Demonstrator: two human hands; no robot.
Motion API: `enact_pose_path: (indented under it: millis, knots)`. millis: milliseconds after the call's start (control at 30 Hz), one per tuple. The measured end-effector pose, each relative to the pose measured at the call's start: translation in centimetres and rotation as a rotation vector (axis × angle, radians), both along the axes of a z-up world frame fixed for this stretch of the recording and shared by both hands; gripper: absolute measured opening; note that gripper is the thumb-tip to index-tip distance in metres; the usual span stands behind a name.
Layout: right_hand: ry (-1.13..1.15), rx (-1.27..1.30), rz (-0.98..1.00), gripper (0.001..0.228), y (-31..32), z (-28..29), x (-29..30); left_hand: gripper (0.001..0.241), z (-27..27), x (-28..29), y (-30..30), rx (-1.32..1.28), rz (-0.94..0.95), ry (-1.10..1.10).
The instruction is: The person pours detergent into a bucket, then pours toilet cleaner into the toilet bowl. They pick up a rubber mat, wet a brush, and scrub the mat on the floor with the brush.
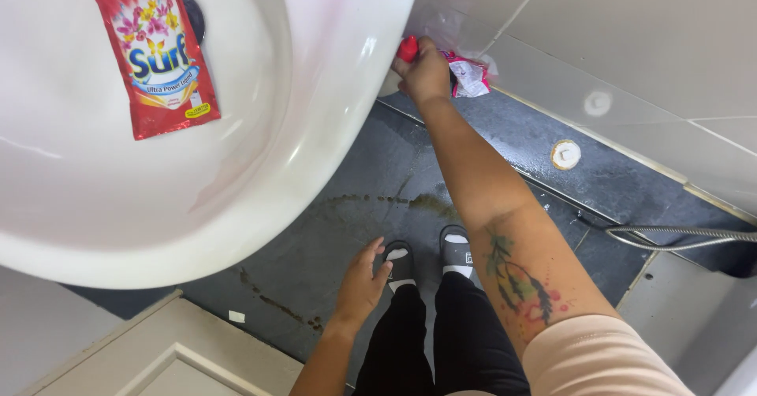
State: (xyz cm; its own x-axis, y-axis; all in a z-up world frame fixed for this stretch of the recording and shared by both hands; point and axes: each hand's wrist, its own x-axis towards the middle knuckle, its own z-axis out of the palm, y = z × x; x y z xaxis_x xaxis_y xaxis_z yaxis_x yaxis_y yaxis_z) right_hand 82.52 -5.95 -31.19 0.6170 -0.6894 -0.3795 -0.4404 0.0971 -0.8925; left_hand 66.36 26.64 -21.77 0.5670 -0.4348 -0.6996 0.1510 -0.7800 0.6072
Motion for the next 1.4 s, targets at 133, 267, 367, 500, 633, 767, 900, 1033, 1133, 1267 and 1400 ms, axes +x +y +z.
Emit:
enact_pose_path:
  millis: [133,267,367,500,633,767,900,1033,1133,1267,1400]
  knots:
    - [0.137,-0.037,-0.017,0.035,0.0,-2.5,2.3,0.053,-3.1,-0.7,1.0,-0.08,-0.047,-0.106]
    - [-0.024,-0.31,-0.044,0.025,-0.1,-6.8,3.8,0.052,-1.7,-0.4,0.0,-0.042,-0.065,-0.048]
    - [-0.017,-0.316,-0.001,0.03,0.4,-6.5,1.7,0.052,-0.5,-0.4,-1.4,-0.031,-0.079,-0.007]
    - [-0.041,-0.329,0.068,0.037,1.7,-7.3,-5.4,0.052,2.3,-0.7,-4.1,-0.046,-0.052,0.029]
    - [0.009,0.051,-0.1,0.029,4.1,-4.1,-17.5,0.051,1.8,-1.6,-5.2,-0.167,-0.172,-0.029]
    - [0.044,0.069,-0.205,0.02,7.0,-5.8,-33.4,0.031,3.6,-2.5,-6.7,-0.289,-0.404,-0.195]
    - [0.292,0.16,-0.475,0.017,11.1,-1.7,-47.4,0.037,6.1,-4.4,-8.4,-0.31,-0.702,-0.137]
    - [0.229,0.214,-0.841,0.019,16.9,4.5,-56.8,0.023,8.1,-8.4,-10.8,-0.57,-0.853,-0.103]
    - [0.179,0.218,-1.069,0.018,22.4,7.5,-62.0,0.045,9.6,-13.1,-12.4,-0.516,-1.066,-0.143]
    - [0.212,0.194,-1.246,0.018,31.2,9.3,-68.3,0.054,7.6,-21.0,-11.7,-0.471,-1.316,-0.046]
    - [0.143,0.213,-1.491,0.018,39.7,8.0,-74.9,0.055,11.3,-29.1,-10.8,-0.371,-1.554,0.02]
